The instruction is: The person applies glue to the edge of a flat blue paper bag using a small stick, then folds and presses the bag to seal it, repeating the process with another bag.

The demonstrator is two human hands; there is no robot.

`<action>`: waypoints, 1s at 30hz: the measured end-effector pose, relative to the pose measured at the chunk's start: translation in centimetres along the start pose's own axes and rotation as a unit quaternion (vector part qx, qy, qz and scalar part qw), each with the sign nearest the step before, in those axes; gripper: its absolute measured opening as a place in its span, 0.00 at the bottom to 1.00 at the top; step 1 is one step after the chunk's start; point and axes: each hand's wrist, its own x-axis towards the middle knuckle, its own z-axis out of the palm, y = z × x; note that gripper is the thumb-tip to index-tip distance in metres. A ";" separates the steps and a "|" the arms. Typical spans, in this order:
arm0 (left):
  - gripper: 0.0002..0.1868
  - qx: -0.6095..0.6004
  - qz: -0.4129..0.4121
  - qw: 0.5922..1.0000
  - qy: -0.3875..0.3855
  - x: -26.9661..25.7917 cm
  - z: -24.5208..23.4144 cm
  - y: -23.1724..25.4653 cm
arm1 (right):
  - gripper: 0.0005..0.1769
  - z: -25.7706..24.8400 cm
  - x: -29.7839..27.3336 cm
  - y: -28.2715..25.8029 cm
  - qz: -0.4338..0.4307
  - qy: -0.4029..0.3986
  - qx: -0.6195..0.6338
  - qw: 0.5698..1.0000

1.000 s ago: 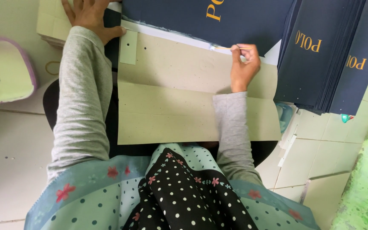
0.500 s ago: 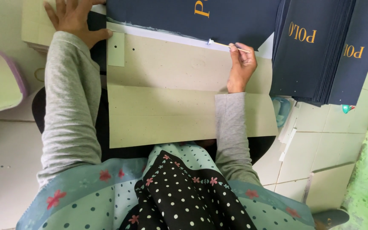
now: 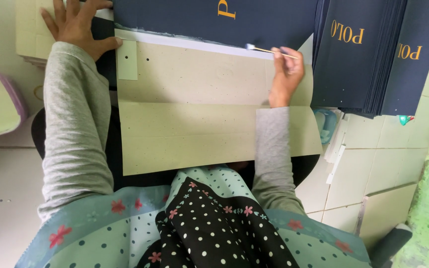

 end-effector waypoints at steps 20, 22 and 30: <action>0.36 0.001 -0.052 0.998 -0.027 -0.1 -0.5 0.8 | 0.07 -4.8 1.7 2.1 -0.024 0.024 -0.098 0.995; 0.37 0.005 -0.043 0.999 -0.022 0.0 -0.3 0.4 | 0.06 -4.1 1.5 1.0 -0.050 0.023 -0.139 0.989; 0.38 0.009 -0.042 0.999 -0.024 0.1 0.0 -0.1 | 0.03 3.1 -0.9 -3.1 -0.107 -0.053 -0.194 0.974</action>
